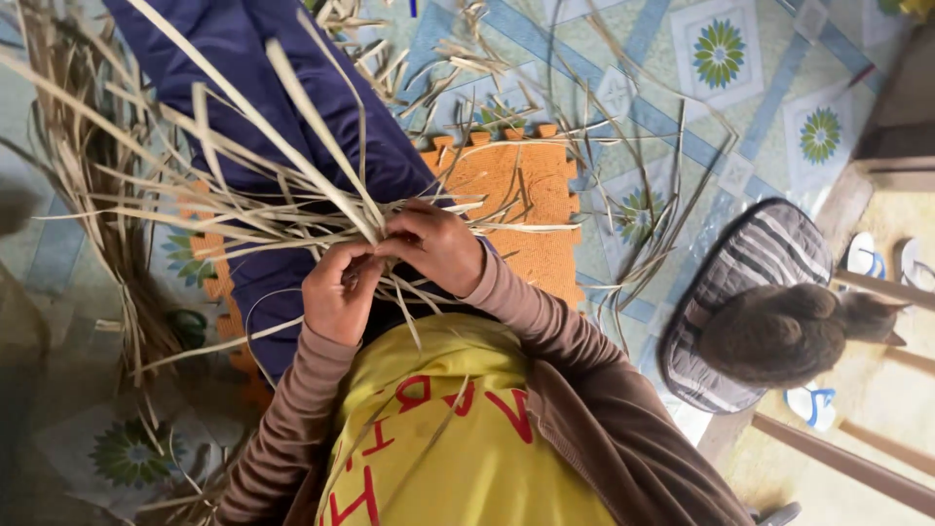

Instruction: Weaving dried plant fibers together by hand to create a craft item

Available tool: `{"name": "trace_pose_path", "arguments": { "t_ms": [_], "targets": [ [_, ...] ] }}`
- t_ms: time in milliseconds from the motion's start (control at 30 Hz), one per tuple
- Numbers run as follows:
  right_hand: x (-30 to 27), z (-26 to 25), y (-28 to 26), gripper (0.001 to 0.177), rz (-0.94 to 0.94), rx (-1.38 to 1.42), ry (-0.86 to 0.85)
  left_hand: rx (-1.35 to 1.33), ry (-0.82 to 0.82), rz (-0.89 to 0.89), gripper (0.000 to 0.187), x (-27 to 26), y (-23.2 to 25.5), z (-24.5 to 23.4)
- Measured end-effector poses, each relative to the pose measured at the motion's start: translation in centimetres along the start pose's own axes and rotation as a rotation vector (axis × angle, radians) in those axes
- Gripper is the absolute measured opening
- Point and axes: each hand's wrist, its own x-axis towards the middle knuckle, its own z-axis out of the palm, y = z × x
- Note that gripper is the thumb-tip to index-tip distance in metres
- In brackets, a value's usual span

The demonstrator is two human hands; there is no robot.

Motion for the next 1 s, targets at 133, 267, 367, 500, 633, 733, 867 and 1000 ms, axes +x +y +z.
{"name": "trace_pose_path", "arguments": {
  "t_ms": [133, 267, 367, 500, 633, 733, 867, 1000],
  "targets": [
    [-0.9, -0.2, 0.6, 0.027, -0.007, 0.046, 0.002, -0.034, -0.006, -0.036, 0.018, 0.2, 0.0, 0.1],
    [-1.5, -0.6, 0.7, 0.017, -0.272, -0.095, -0.073, -0.085, -0.053, -0.189, 0.025, -0.1, -3.6, 0.0],
    [-2.1, -1.7, 0.9, 0.022, -0.341, -0.089, -0.143, -0.072, -0.123, -0.212, 0.027, 0.6, -3.2, 0.3],
    [-2.3, -0.4, 0.5, 0.015, -0.175, -0.084, -0.066, 0.091, -0.085, -0.012, 0.014, 0.5, 0.0, -0.2],
    [-2.4, 1.6, 4.1, 0.009, -0.131, -0.197, -0.078, 0.211, 0.013, 0.034, 0.010, 0.1, 0.3, -0.5],
    [-0.2, 1.5, 2.0, 0.016, -0.005, -0.080, 0.030, -0.018, 0.110, 0.054, 0.012, 0.4, -1.1, -0.1],
    [0.3, 0.8, 1.8, 0.016, 0.091, 0.026, -0.003, -0.271, 0.138, -0.027, 0.015, 0.5, -1.4, 0.1],
    [0.6, 0.0, 1.8, 0.016, 0.163, 0.082, -0.172, -0.375, 0.160, -0.076, 0.017, 0.4, -0.5, 0.3]
  ]
}}
